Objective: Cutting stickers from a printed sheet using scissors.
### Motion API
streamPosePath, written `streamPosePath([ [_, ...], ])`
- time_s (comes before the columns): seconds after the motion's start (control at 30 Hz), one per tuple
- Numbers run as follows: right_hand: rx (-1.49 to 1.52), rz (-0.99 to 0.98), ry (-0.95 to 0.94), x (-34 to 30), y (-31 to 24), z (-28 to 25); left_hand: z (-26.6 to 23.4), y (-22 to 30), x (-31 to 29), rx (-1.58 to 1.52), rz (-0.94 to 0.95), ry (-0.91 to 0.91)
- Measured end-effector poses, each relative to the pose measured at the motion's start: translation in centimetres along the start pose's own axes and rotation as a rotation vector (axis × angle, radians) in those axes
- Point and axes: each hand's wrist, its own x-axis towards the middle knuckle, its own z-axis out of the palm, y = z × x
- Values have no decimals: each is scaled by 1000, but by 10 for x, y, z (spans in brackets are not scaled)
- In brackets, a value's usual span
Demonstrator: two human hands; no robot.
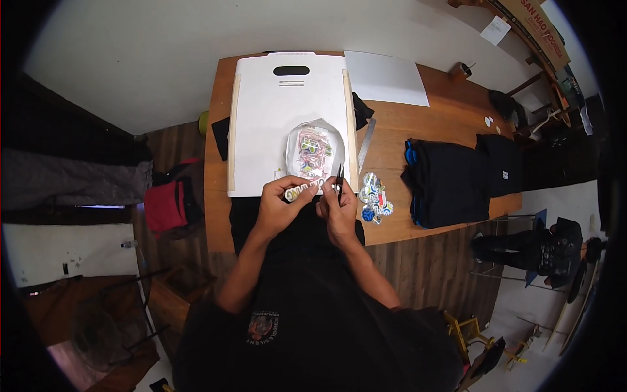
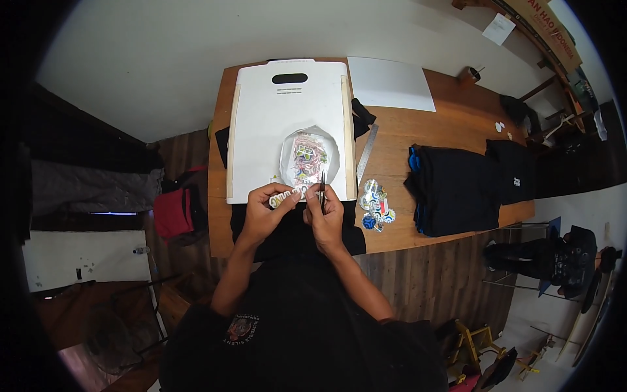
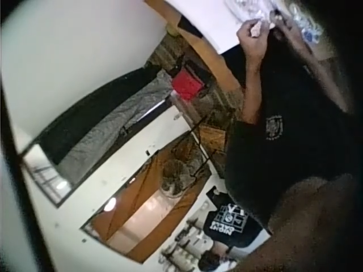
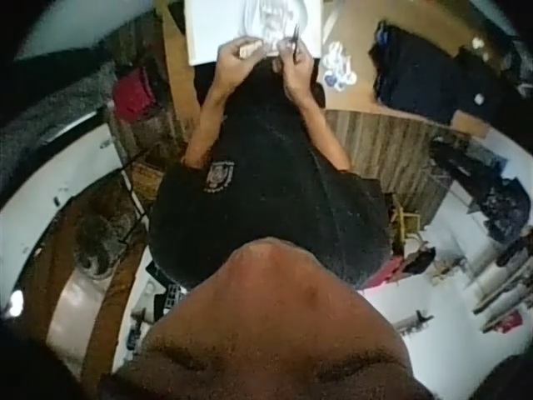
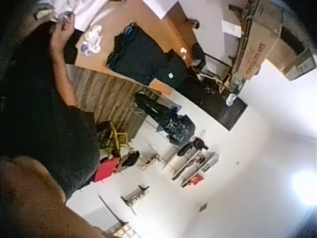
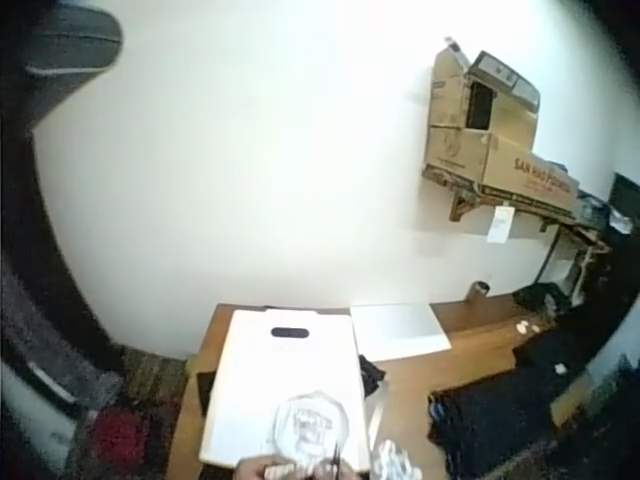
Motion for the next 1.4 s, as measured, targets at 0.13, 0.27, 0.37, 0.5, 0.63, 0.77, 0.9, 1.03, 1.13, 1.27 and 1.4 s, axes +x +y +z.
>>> streamPosePath([
  [0.13,17,-12,-17,-4,-1,5,3,-1,-4,-94,-26,71],
  [0.27,-3,-35,48,-5,-1,8,4,2,-4,-219,-47,48],
  [0.37,15,-61,35,-3,-2,9,5,-1,-6,-376,-75,25],
  [0.5,-13,-68,50,-3,-4,14,11,0,-9,-419,-130,27],
  [0.63,-83,-67,41,-4,-6,15,13,-1,-10,-349,-62,60],
  [0.77,-70,-42,-86,-6,-9,10,18,8,-12,-288,-51,170],
  [0.9,-5,36,-223,-11,-14,10,19,10,-10,-314,-58,247],
  [1.03,-62,44,-245,-16,-11,12,23,15,-10,-313,-51,287],
  [1.13,-85,37,-295,-17,-12,17,24,15,-11,-308,-34,290],
  [1.27,-48,7,-315,-16,-7,19,26,14,-11,-322,69,255],
  [1.4,-52,-8,-300,-15,-7,20,25,14,-11,-287,89,259],
])
